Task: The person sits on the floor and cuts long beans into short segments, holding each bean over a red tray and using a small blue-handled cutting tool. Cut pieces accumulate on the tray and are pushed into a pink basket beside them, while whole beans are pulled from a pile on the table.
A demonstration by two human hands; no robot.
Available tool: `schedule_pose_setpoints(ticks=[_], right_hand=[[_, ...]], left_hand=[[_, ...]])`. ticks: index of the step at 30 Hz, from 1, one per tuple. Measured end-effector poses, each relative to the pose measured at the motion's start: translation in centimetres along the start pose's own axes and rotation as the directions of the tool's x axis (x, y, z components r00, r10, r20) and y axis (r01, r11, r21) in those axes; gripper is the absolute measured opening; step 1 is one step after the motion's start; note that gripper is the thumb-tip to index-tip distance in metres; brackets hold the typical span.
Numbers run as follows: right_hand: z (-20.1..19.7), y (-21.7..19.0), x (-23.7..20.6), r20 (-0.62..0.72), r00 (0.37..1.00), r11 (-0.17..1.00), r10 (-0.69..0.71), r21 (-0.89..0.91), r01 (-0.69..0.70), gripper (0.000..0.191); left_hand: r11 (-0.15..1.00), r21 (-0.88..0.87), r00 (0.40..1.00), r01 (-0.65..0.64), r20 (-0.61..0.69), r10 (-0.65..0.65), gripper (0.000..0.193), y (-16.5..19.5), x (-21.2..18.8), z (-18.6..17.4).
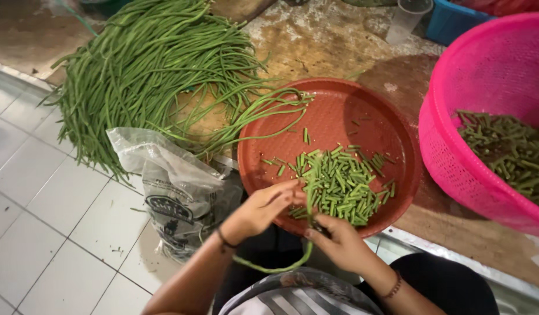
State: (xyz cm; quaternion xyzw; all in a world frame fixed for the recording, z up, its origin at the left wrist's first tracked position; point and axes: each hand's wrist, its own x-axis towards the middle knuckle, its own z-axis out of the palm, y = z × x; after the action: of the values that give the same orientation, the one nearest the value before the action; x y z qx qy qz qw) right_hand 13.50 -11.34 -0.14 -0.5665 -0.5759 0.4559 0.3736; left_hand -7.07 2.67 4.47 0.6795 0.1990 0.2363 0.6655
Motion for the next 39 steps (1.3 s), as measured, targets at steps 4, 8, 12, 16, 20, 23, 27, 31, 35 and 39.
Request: schedule_pose_setpoints(ticks=[4, 8, 12, 16, 20, 23, 27, 31, 35, 39], right_hand=[[1.5, -2.5, 0.8, -0.017, 0.998, 0.997, -0.064, -0.046, 0.063, 0.018], [1.4, -4.5, 2.1, -0.005, 0.998, 0.998, -0.060, 0.028, 0.060, 0.025], [-0.7, -6.9, 5.0, -0.069, 0.998, 0.999, -0.014, -0.038, 0.012, 0.032], [-2.1, -9.7, 9.0, -0.029, 0.998, 0.998, -0.061, 0.014, 0.062, 0.049], [-0.5, -11.5, 13.2, 0.038, 0.999, 1.000, -0.027, -0.013, 0.028, 0.045], [1.0, -11.8, 14.8, 0.060, 0.996, 0.995, 0.063, 0.068, -0.067, 0.038], [1.7, -10.9, 16.2, 0.079, 0.992, 0.993, 0.100, 0.060, -0.105, 0.035], [2.0, -8.8, 18.3, 0.053, 0.996, 0.997, -0.067, -0.046, 0.070, 0.028], [3.3, -7.6, 22.4, 0.050, 0.982, 0.982, -0.180, 0.066, 0.177, 0.020], [3.0, -9.5, 26.2, 0.114, 0.982, 0.978, 0.148, 0.133, -0.162, 0.030]], left_hand=[[0.900, -0.433, 0.999, 0.051, 0.018, -0.047, 0.034, -2.0, 1.8, 2.1], [0.838, -0.545, 0.979, -0.024, -0.183, -0.091, 0.024, -3.2, 2.8, 1.4], [0.889, -0.440, 0.905, -0.126, -0.418, -0.079, 0.022, -5.1, 3.3, -1.3], [0.943, -0.258, 0.859, -0.212, -0.509, 0.054, 0.017, -6.3, 3.4, -3.5], [0.972, -0.170, 0.811, -0.164, -0.584, 0.035, 0.014, -6.5, 3.5, -4.7], [0.978, -0.030, 0.774, -0.206, -0.616, 0.144, 0.012, -6.5, 3.6, -5.6], [0.972, -0.130, 0.763, -0.194, -0.643, 0.066, 0.010, -6.9, 3.8, -6.5], [0.961, -0.158, 0.750, -0.225, -0.658, 0.067, 0.008, -7.5, 3.9, -7.1], [0.927, -0.195, 0.749, -0.320, -0.651, 0.122, 0.009, -7.7, 3.6, -8.3], [0.859, -0.381, 0.691, -0.342, -0.721, -0.045, 0.012, -7.3, 2.5, -9.7]])
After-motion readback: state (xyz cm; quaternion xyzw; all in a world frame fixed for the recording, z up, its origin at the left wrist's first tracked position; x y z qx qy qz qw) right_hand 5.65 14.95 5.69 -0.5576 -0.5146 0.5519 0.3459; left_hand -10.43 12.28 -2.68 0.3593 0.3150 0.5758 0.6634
